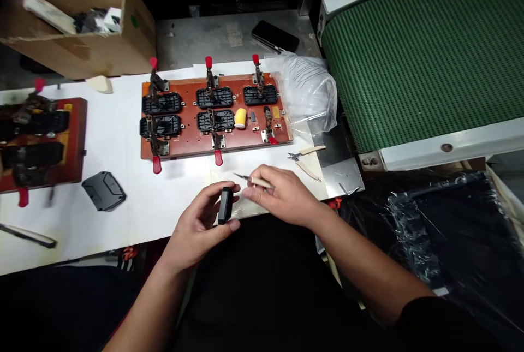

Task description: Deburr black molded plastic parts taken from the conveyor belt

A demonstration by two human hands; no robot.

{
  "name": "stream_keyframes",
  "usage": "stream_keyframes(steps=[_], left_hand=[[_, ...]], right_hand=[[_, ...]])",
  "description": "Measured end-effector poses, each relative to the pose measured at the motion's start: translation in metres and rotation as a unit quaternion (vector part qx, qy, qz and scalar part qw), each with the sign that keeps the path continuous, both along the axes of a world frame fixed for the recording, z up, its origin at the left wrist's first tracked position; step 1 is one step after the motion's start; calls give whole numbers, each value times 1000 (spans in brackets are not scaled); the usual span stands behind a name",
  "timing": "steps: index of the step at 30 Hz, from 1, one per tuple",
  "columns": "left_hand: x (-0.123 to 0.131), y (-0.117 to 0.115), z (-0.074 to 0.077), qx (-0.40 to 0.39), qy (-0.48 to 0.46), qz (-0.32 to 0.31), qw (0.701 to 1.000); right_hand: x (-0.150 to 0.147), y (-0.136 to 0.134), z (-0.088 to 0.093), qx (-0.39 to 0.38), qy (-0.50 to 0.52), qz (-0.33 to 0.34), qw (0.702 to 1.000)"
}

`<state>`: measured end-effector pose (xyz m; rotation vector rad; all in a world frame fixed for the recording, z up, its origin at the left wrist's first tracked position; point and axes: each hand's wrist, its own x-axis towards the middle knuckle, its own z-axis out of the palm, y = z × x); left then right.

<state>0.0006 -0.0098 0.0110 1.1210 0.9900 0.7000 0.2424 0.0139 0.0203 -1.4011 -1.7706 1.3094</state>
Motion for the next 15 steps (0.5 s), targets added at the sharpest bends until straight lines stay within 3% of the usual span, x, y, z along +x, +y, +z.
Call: stream_keyframes(steps=[2,5,8,9,11,13,15], left_hand=[[4,-2,-2,-25,-48,58,997],[9,-6,-5,-97,-114,152,977],[5,-5,-12,-152,-84,180,968],[2,-4,-12,-123,-32,177,976],[-5,-4,-11,8,121,129,984],[-8,-4,-7,156,235,36,959],[-10,-4,-4,220,244,-30,944]], right_hand=[[-8,-12,1,-22,49,35,998],[-20,-29,-8,4,80,82,993],[-32,-34,-27,26,65,4,998],[-35,-33,-33,10,58,-38,998],[-39,-30,-39,-55,59,-97,992],[-41,-28,-37,-124,82,-103,984],[-40,-26,-29,-154,114,-79,978]])
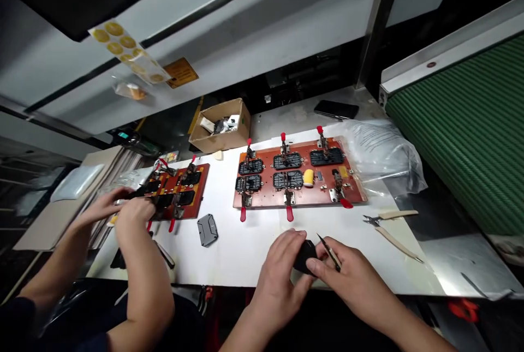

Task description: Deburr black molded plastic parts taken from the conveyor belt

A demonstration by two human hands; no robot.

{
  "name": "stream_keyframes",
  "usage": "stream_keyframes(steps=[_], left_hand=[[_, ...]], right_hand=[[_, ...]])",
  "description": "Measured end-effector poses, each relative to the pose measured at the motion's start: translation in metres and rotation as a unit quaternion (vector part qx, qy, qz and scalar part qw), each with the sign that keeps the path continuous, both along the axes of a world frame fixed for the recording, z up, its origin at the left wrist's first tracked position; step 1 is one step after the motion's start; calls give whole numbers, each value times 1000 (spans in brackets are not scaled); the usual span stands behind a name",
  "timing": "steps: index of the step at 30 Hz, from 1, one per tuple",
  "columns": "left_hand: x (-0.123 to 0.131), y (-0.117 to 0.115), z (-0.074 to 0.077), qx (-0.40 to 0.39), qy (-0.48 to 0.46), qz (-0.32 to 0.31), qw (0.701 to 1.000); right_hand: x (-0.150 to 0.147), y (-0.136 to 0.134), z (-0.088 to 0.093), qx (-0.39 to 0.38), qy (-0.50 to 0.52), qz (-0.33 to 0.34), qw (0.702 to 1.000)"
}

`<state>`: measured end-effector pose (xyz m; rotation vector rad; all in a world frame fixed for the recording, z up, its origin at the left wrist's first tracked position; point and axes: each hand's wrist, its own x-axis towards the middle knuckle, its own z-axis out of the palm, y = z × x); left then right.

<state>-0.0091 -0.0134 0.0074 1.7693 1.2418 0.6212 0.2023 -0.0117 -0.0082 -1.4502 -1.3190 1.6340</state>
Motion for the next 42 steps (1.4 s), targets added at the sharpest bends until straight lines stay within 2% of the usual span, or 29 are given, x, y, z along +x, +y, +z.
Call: stream_keyframes(steps=[1,3,5,7,10,12,19,25,28,32,36,39,42], left_hand=[[0,1,1,-5,-18,-6,1000],[0,3,3,-61,-67,32,995],[0,7,4,-137,-111,77,981],[-1,10,6,-187,-143,92,968],[-1,14,9,-202,-166,83,962],[0,14,11,-199,-165,75,963],[1,12,10,-185,-155,62,969],[-2,11,7,-204,-155,47,965],[-2,8,9,-217,-153,20,964],[4,3,17,-241,-163,-23,957],[10,0,23,-264,-181,-15,947],[8,-1,18,-267,-180,-5,947],[-1,-1,3,-238,-90,57,965]], right_hand=[[2,1,6,1,14,18,1000],[9,3,17,37,13,57,998],[17,6,28,113,-17,93,989],[26,9,35,201,-56,113,971],[33,11,40,300,-78,130,942],[34,12,42,336,-85,138,928],[34,16,39,346,-116,164,917],[35,17,39,341,-116,174,917],[36,20,31,338,-140,137,920],[43,27,11,297,-229,80,923],[56,30,-16,228,-301,60,924],[64,27,-39,219,-358,73,905],[66,21,-50,260,-372,60,889]])
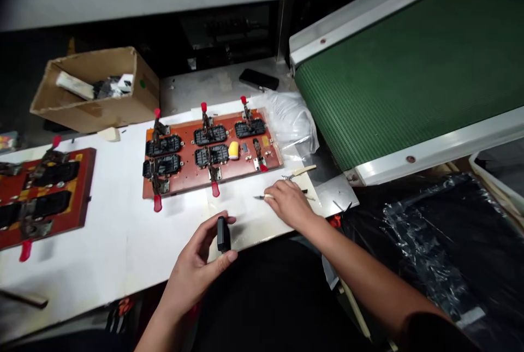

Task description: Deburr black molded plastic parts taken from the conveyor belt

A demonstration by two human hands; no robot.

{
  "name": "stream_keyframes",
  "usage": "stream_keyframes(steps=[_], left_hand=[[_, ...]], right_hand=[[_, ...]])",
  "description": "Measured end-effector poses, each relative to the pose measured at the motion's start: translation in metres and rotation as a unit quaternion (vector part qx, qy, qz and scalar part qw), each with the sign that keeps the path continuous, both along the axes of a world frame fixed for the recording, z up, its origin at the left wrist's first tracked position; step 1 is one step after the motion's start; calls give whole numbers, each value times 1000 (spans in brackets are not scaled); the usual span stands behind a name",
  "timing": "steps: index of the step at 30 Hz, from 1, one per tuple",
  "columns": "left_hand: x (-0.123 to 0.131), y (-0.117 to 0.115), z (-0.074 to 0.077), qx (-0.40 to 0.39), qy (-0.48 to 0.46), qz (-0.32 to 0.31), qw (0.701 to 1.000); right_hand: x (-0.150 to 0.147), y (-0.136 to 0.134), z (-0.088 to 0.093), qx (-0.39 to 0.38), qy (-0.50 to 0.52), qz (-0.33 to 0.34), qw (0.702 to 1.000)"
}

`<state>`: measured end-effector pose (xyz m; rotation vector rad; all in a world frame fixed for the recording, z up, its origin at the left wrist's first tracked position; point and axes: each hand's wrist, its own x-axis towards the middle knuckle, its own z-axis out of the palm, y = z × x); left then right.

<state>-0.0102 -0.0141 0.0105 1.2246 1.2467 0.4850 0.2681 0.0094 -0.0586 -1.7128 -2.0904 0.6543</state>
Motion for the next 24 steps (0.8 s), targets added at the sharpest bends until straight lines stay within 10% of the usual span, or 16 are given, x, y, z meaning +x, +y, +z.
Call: stream_keyframes(steps=[9,16,20,24], left_hand=[[-22,19,-49,87,309,86,943],[-45,11,-61,265,354,-34,896],[-61,12,-86,380,336,-153,849],[-50,6,-96,385,305,-129,862]], right_hand=[[-14,81,98,153,51,-43,986],[-87,194,107,-122,-223,48,966],[-88,170,103,-81,-213,85,970],[-77,77,85,-2,8,139,990]])
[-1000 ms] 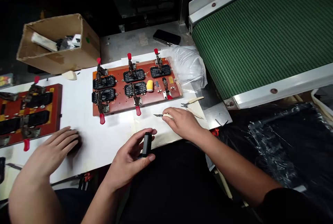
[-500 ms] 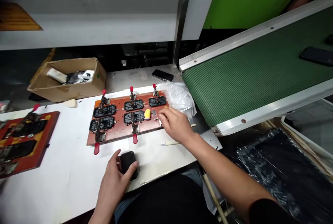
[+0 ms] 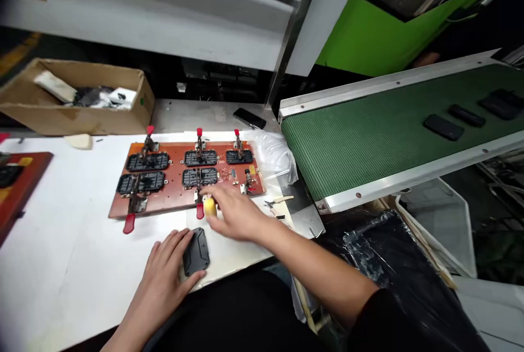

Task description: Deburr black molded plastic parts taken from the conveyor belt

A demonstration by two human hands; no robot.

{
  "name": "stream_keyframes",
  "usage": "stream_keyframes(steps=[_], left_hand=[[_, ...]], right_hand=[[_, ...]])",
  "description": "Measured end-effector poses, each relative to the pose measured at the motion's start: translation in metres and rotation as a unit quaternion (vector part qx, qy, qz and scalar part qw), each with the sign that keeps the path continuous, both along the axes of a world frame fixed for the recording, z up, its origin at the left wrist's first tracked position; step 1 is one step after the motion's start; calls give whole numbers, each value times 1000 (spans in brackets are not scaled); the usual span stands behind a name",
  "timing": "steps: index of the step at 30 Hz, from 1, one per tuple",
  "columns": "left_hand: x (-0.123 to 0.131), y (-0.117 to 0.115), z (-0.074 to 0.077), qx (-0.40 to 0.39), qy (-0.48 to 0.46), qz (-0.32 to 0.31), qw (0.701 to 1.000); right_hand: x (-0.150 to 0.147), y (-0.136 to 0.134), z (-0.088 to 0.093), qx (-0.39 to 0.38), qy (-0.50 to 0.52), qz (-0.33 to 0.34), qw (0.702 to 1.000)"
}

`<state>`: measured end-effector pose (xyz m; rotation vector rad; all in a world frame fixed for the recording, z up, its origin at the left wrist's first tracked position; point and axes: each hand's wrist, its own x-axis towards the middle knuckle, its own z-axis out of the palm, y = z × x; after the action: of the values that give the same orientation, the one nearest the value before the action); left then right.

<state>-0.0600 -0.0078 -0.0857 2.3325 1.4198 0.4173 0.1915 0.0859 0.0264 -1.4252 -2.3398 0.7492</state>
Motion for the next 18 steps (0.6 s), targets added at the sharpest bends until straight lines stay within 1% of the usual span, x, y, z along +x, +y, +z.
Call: stream_keyframes(steps=[2,4,6,8,11,14,16,18], left_hand=[[11,-5,4,-4,-17,5,1000],[20,-7,10,-18,-21,6,1000],[26,-6,14,-38,-23,11,999],[27,-4,15,-53,-27,15,998],[26,-5,16,-61,-29,16,998],[26,-6,16,-57,-35,21,998],[26,-7,14,-51,-43,24,997],[25,-8,13,-50,-49,24,997]], right_hand=[[4,-50,-24,-31,105,0,994],[6,-88,-52,-59,140,-37,988],[6,-107,-75,-61,154,-77,983],[3,-107,-88,-49,152,-87,983],[-4,-86,-93,-14,129,-65,989],[-8,-72,-86,22,106,-44,993],[-8,-73,-79,10,91,-2,996],[-6,-76,-72,-22,78,52,995]])
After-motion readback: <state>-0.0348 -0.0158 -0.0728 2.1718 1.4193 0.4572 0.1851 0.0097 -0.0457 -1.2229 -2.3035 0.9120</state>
